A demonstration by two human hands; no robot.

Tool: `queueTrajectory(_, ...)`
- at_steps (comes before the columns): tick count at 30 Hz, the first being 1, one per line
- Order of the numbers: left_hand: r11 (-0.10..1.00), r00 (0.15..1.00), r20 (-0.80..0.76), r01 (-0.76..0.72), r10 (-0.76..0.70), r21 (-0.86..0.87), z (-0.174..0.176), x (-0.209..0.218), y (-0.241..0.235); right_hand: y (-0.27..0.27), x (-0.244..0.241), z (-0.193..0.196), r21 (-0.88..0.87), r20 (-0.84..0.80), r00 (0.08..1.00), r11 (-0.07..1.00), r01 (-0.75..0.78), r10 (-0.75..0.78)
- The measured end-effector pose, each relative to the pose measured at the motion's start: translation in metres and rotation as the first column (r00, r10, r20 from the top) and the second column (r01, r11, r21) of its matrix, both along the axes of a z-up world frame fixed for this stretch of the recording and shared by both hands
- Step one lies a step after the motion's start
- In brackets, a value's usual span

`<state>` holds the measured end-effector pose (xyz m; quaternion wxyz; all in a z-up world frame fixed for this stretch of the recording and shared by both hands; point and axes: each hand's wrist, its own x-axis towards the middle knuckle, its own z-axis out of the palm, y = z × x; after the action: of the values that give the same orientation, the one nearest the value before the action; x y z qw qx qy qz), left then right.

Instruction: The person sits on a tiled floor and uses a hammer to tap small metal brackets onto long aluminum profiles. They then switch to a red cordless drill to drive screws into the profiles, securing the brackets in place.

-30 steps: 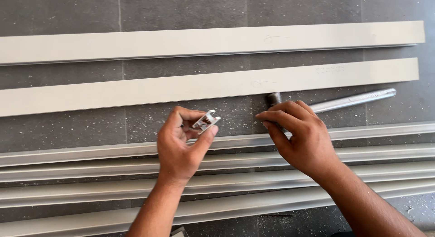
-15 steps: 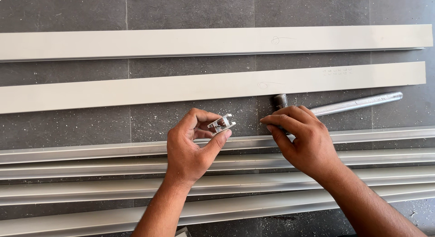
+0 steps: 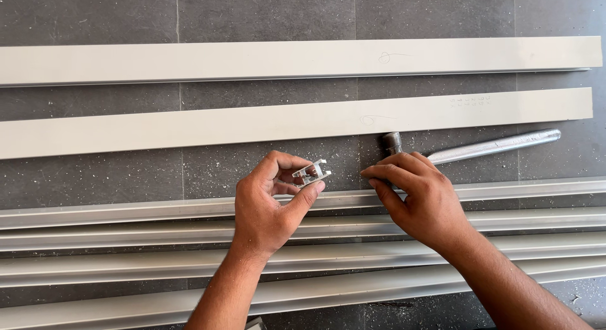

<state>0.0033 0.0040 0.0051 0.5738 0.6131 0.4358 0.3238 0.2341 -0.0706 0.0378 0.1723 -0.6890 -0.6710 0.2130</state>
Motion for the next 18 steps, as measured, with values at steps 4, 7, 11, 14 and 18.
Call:
queueTrajectory(4, 1.000, 1.000, -0.017, -0.004, 0.004, -0.003, -0.0005, -0.0002, 0.0011, -0.0002, -0.0005, -0.0013, -0.008, 0.003, 1.000, 1.000, -0.008, 0.008)
queueTrajectory(7, 1.000, 1.000, -0.014, 0.004, -0.004, 0.005, -0.0007, 0.0002, 0.0012, -0.0001, -0.0004, -0.0017, -0.029, 0.007, 1.000, 1.000, -0.004, 0.005)
queueTrajectory(11, 1.000, 0.999, -0.027, 0.022, -0.022, 0.002, -0.0008, 0.0001, 0.0019, -0.0005, 0.0002, -0.0027, -0.027, 0.009, 1.000, 1.000, -0.006, 0.006)
queueTrajectory(14, 1.000, 1.000, -0.019, 0.019, -0.019, -0.008, -0.0010, -0.0005, 0.0026, -0.0014, 0.0008, -0.0042, -0.021, 0.024, 1.000, 1.000, -0.017, 0.018)
queueTrajectory(18, 1.000, 0.999, -0.028, 0.019, -0.019, 0.002, 0.0004, -0.0004, 0.0023, -0.0029, 0.0005, -0.0082, 0.018, 0.032, 0.999, 0.999, -0.034, 0.034)
